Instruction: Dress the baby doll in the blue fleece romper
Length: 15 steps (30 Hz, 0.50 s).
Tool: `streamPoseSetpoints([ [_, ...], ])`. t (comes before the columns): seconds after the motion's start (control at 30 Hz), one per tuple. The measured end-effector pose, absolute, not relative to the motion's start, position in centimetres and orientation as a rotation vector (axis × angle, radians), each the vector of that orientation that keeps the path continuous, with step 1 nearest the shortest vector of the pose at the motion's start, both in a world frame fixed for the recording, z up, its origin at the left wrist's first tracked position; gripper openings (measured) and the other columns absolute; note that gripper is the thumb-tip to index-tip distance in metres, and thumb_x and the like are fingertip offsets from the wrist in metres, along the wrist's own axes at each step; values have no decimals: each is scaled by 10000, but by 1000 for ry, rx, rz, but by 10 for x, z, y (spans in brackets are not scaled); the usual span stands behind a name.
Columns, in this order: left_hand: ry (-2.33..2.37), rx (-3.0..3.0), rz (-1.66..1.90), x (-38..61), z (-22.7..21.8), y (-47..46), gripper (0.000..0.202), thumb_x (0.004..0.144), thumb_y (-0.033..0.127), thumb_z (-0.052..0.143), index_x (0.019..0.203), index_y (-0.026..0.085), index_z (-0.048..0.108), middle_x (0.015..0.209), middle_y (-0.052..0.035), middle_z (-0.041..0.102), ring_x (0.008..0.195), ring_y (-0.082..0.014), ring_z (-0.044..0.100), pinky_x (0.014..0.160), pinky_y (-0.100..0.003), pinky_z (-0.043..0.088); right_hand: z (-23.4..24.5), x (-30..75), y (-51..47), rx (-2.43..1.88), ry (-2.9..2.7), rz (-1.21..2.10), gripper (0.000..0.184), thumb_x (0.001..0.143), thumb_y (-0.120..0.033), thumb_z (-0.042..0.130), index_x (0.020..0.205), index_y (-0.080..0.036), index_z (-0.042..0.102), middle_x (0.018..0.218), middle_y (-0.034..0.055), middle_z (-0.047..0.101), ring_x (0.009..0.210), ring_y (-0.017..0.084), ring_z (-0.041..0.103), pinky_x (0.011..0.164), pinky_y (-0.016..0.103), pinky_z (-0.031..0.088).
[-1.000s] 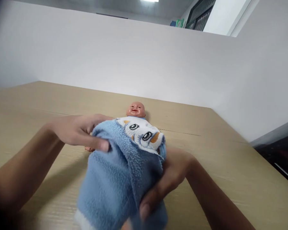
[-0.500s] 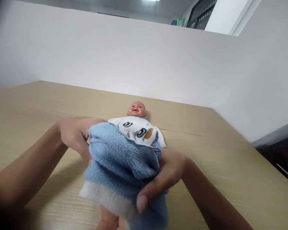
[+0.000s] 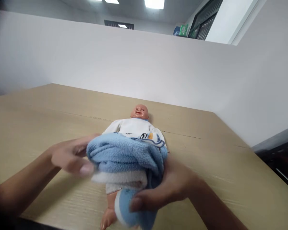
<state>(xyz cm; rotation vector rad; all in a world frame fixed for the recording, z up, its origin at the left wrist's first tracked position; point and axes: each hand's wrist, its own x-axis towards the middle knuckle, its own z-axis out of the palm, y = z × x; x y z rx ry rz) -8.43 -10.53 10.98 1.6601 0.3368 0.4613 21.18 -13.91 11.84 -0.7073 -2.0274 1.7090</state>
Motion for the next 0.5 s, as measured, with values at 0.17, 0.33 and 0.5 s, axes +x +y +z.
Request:
streamPoseSetpoints([
  [0.17,503,1476,746,-74,81,-163,456,857,319,886,1290,241,766,1215,-88,819,1118,-286,774,1034,-373,627,121,186,-178,-1110,-1874,1343,280,814,-335,869,1062,-214,824,997,62,824,1096,296,761,1010,375,625],
  [0.33,841,1274,846,-59,39,-216,283,843,358,909,1066,236,783,939,-47,824,900,-267,786,902,-365,654,102,169,-207,-1151,-1993,1076,91,805,-199,681,846,-231,756,873,15,810,873,244,758,874,336,615],
  [0.5,1071,1333,910,-54,8,-236,335,948,515,791,1119,231,751,939,-53,812,829,-273,759,799,-363,641,72,169,-207,-1382,-2019,1010,17,803,-204,686,810,-209,700,822,1,781,784,207,718,730,284,560],
])
